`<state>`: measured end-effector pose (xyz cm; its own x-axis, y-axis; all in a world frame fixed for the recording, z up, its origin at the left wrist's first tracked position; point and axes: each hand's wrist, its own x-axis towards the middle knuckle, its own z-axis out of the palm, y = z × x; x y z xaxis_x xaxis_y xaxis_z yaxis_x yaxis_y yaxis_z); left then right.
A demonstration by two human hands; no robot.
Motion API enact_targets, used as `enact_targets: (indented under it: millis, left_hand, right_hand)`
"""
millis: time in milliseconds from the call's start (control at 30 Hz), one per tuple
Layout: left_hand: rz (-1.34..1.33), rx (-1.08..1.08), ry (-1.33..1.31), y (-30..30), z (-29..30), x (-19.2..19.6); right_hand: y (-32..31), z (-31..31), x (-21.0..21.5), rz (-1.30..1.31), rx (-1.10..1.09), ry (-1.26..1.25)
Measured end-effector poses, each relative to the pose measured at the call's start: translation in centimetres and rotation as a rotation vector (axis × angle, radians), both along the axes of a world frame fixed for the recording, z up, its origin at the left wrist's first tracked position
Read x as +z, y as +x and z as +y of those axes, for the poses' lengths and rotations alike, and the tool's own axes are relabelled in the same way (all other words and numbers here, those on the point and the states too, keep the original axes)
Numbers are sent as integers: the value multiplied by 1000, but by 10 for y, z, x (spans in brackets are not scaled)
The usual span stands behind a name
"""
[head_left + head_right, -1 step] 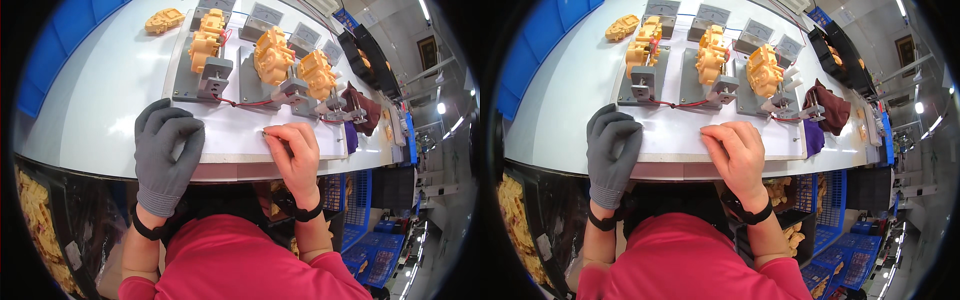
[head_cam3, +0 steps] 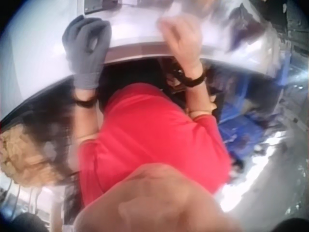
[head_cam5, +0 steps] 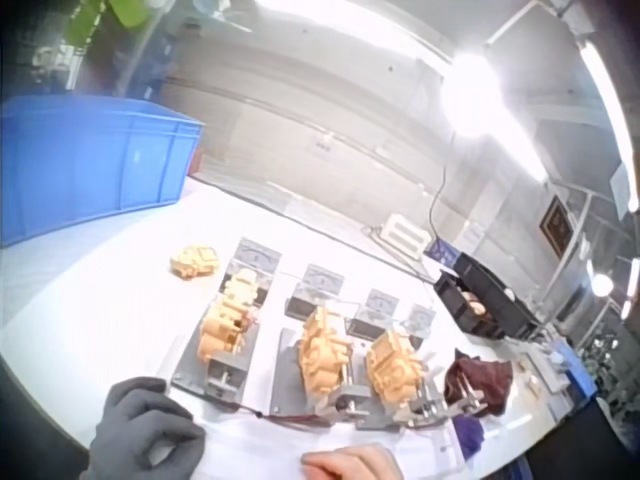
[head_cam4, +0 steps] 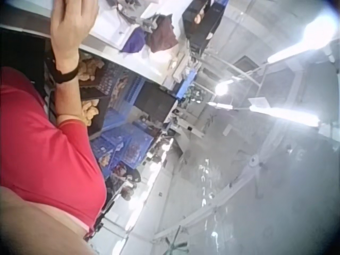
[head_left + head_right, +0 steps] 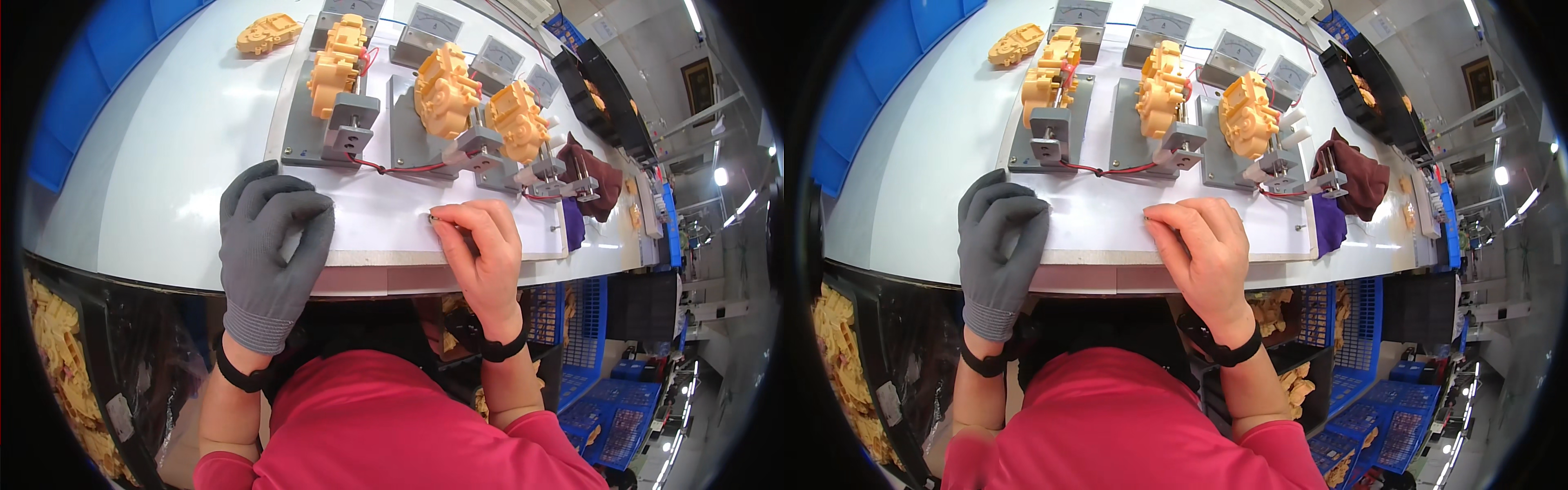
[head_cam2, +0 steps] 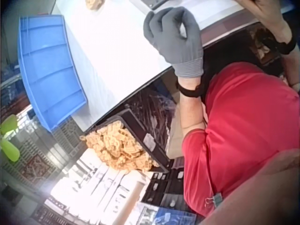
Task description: The person places yellow plastic components into a metal jig on a white workbench. They use a screwdriver to tighten screws on the jig, securing the parts in place. The person repeats this process for multiple components, handling them one at a time.
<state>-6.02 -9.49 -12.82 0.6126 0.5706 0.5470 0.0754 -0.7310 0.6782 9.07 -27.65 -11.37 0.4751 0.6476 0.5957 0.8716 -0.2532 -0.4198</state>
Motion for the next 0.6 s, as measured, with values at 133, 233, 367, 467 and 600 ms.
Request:
enact_targets:
  millis: [133, 233, 367, 467, 600]
  left_hand:
    - [-11, 12, -6, 0, -1, -1]
    - [2, 7, -12, -1, -1, 0]
    - [1, 2, -23, -1, -2, 1]
    - [4, 6, -11, -1, -1, 1]
    - [-2, 7, -2, -1, -1, 1]
  right_hand:
    - [3, -4, 1, -19, 52, -54]
    - [3, -3, 0, -20, 51, -53]
    - [1, -1, 0, -14, 15, -22]
    - [0, 0, 0, -11, -3, -6]
    - [3, -4, 0, -27, 51, -47]
